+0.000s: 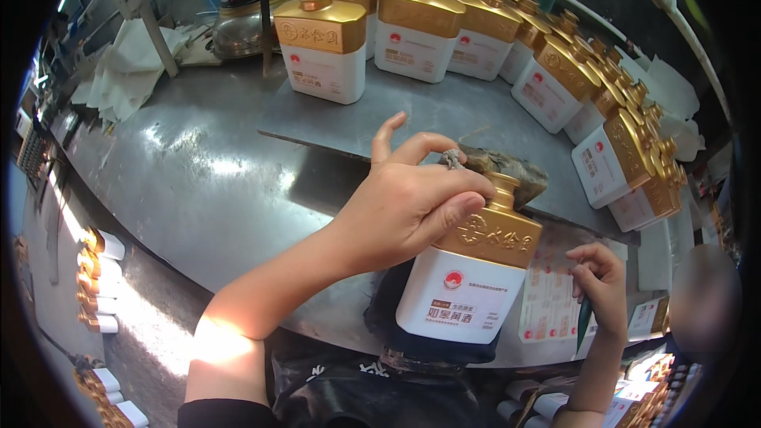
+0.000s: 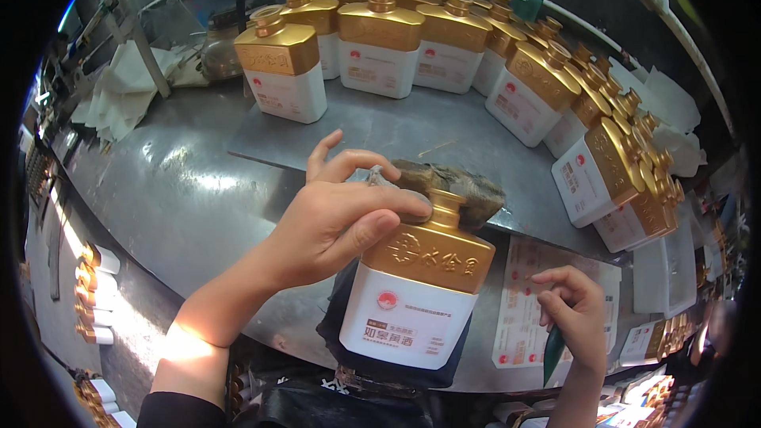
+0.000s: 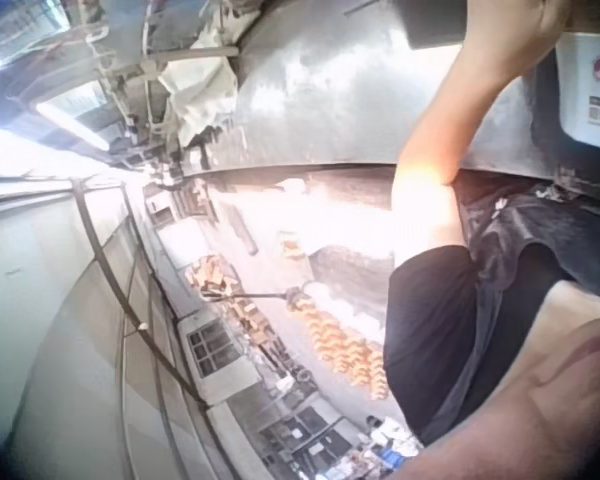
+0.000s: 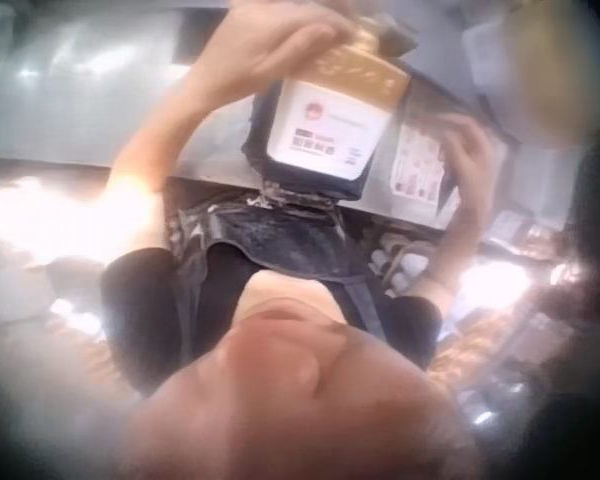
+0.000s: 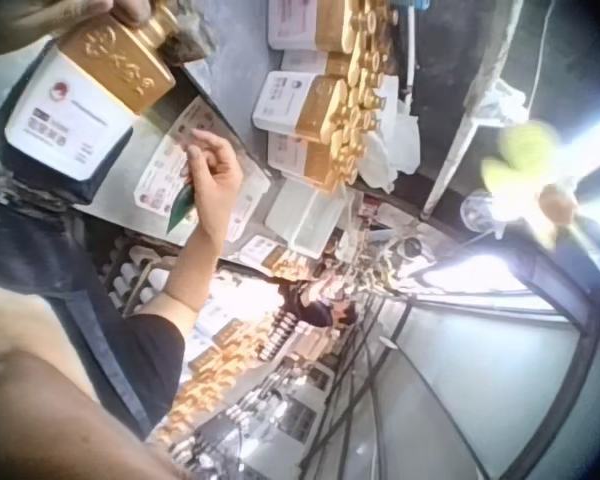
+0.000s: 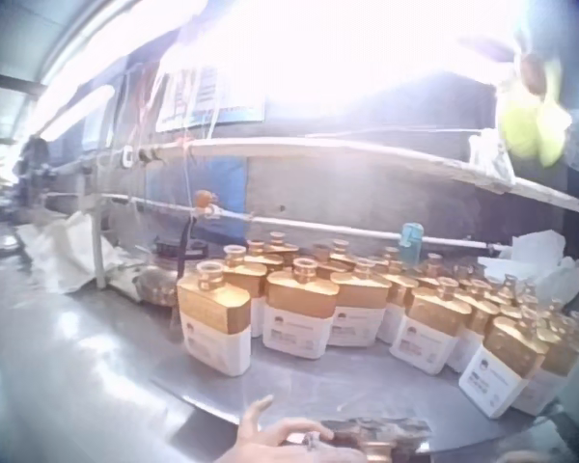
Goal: The person applies labels to white and gold bottles on a metal workbench. They pick up a bottle, apply a label to the back, smooth it with a green plastic scraper, and then apply a second label to the front. The person repeats this process for multiple bottles, placing finished ones on a nearby tray.
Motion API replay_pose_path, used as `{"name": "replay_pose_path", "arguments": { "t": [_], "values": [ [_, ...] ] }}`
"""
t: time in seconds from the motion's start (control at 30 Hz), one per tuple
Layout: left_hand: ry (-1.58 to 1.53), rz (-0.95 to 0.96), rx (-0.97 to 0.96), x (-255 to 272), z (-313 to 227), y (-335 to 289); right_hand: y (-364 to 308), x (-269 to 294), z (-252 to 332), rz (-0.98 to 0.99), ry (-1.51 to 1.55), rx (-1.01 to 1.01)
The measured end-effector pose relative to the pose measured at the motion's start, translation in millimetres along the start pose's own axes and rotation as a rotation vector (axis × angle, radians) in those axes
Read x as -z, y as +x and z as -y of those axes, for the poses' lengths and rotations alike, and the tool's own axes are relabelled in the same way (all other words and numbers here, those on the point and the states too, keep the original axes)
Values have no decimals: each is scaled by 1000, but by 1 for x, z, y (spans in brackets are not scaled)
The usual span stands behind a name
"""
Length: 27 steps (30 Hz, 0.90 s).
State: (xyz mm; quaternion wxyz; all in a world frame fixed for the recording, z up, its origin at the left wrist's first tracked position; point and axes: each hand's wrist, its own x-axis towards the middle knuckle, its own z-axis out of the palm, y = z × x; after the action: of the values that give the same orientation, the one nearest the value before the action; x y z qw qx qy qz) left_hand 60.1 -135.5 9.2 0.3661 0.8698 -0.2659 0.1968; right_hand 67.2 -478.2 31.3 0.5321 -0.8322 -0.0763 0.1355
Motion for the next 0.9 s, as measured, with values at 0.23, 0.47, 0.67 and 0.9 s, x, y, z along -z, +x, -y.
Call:
{"name": "replay_pose_path", "arguments": {
  "t": [0.23,0.47,0.67,0.9],
  "values": [
    [36,-4,112,-17,9,-14,64,-52,95,61,-234,325],
    [-70,-146,191,24,2,-60,79,-77,135,438,-546,111],
    [-210,-111,233,36,-2,-121,8,-100,167,435,-618,191],
    [-402,-297,351,50,-6,-154,23,-73,267,108,-722,560]
  ]
}}
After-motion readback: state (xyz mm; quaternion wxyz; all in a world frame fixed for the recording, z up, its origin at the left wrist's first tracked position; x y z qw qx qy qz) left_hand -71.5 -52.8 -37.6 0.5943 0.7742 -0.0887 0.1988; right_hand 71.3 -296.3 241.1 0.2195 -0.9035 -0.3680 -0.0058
